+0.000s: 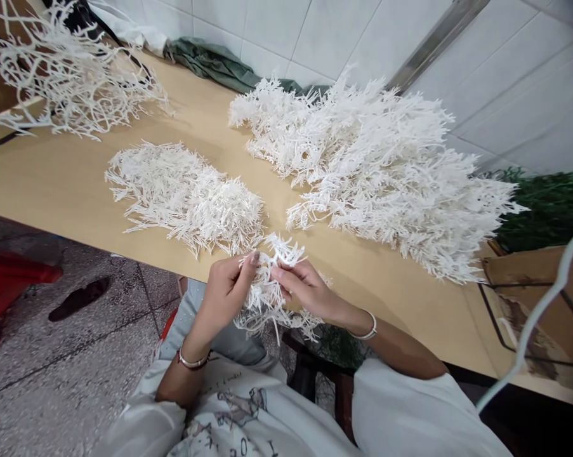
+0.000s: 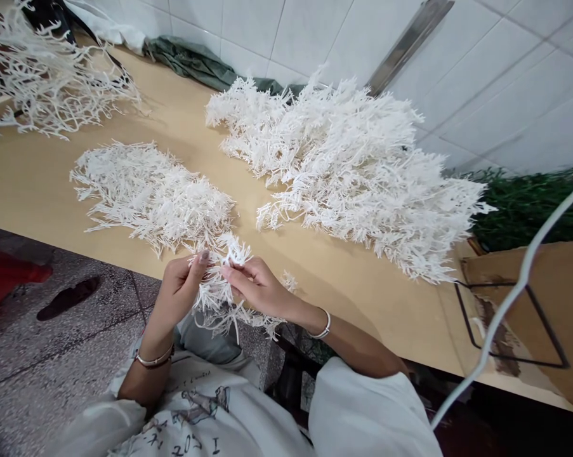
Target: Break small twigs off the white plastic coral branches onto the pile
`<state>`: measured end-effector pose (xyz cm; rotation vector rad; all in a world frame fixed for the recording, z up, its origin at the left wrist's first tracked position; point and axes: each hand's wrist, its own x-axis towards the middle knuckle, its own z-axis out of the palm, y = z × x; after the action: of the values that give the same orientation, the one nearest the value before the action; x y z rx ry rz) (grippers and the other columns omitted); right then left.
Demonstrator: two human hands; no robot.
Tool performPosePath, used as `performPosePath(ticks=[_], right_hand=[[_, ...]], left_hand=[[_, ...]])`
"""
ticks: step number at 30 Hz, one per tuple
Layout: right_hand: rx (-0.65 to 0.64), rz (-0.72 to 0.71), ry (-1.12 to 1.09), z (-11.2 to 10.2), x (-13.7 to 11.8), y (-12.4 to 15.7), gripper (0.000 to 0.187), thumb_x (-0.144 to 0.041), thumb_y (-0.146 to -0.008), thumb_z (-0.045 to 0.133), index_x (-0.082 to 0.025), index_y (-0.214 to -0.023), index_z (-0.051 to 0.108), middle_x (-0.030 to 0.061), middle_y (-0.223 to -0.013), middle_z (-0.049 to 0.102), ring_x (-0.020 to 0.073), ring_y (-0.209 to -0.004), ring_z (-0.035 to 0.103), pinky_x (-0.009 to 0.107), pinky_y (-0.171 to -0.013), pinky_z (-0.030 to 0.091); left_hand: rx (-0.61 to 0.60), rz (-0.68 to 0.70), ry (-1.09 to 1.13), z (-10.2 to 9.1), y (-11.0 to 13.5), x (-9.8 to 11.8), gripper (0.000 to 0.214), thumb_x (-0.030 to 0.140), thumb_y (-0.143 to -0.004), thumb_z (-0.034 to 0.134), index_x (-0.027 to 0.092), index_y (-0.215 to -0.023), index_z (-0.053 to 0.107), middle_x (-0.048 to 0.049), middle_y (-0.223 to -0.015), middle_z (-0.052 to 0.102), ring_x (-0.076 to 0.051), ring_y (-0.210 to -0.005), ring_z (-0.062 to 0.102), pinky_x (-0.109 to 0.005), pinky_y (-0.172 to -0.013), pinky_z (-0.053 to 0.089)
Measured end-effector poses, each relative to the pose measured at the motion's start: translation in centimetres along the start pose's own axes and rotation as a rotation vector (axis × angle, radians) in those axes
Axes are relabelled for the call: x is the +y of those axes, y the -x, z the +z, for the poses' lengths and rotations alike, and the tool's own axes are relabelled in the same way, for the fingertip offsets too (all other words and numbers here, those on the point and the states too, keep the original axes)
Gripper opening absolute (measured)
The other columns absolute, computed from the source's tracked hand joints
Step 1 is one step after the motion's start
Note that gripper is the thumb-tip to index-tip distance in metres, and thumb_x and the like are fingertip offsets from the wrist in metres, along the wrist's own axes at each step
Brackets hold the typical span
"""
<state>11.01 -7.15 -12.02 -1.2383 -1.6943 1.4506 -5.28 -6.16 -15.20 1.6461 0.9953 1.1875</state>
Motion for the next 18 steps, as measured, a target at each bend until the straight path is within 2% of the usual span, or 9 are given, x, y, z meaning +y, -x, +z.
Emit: performPosePath(ticks=[3, 6, 9, 12, 15, 18], right_hand=[[-0.019, 0.009, 0.005, 0.02, -0.14, -0.01, 0.046, -0.053, -0.086, 0.048, -0.018, -0.059, 0.035, -0.0064, -0.052, 0.029, 0.0053, -0.046, 0.029, 0.020, -0.045, 0.024], [-0.044, 0.046, -0.027, 0.07, -0.24, -0.01, 0.046, -0.054, -0.086, 0.046, -0.019, -0.059, 0.032, -0.0077, -0.050, 0.024, 0.0047, -0.044, 0.023, 0.020, -0.042, 0.019], [-0.001, 0.028, -0.015, 0.06, -0.14, -0.03, 0.045, -0.053, -0.086, 0.046, -0.019, -0.060, 0.034, -0.0073, -0.052, 0.024, 0.0048, -0.046, 0.023, 0.021, -0.044, 0.020], [0.017, 0.026, 0.025, -0.08, 0.27, -0.01, 0.048, -0.053, -0.085, 0.049, -0.018, -0.055, 0.033, -0.0067, -0.051, 0.023, 0.0051, -0.047, 0.023, 0.022, -0.046, 0.020], [-0.026, 0.084, 0.035, -0.18, 0.70, 0.05, 0.047, -0.050, -0.086, 0.049, -0.018, -0.055, 0.033, -0.0073, -0.050, 0.021, 0.0049, -0.046, 0.021, 0.022, -0.044, 0.018], [-0.045, 0.030, 0.019, -0.10, 0.65, 0.00, 0.035, -0.046, -0.087, 0.051, -0.017, -0.068, 0.046, -0.0051, -0.057, 0.034, 0.0065, -0.052, 0.031, 0.021, -0.048, 0.027]], left_hand=[[-0.099, 0.023, 0.000, -0.66, -0.05, 0.07, 0.037, 0.029, -0.093, 0.040, 0.019, -0.061, 0.027, 0.0044, -0.055, 0.026, -0.009, -0.051, 0.025, -0.026, -0.050, 0.020], [-0.164, -0.016, 0.010, -0.93, 0.11, 0.19, 0.029, 0.027, -0.091, 0.044, 0.019, -0.066, 0.034, 0.0053, -0.057, 0.028, -0.009, -0.052, 0.026, -0.025, -0.050, 0.021], [-0.105, -0.039, -0.039, -0.58, 0.40, 0.48, 0.022, 0.027, -0.088, 0.050, 0.020, -0.070, 0.039, 0.0063, -0.056, 0.029, -0.009, -0.051, 0.027, -0.024, -0.050, 0.021], [-0.041, 0.005, -0.069, -0.08, 0.63, 0.82, 0.026, 0.027, -0.090, 0.047, 0.019, -0.066, 0.038, 0.0050, -0.057, 0.031, -0.009, -0.052, 0.028, -0.025, -0.051, 0.022], [-0.077, 0.001, 0.048, -0.01, 0.67, 0.65, 0.033, 0.029, -0.092, 0.043, 0.018, -0.062, 0.037, 0.0038, -0.057, 0.032, -0.009, -0.053, 0.028, -0.026, -0.051, 0.023], [-0.133, -0.062, 0.261, -0.23, 0.61, -0.12, 0.039, 0.036, -0.092, 0.043, 0.018, -0.058, 0.034, 0.0041, -0.055, 0.027, -0.009, -0.050, 0.023, -0.026, -0.049, 0.022]])
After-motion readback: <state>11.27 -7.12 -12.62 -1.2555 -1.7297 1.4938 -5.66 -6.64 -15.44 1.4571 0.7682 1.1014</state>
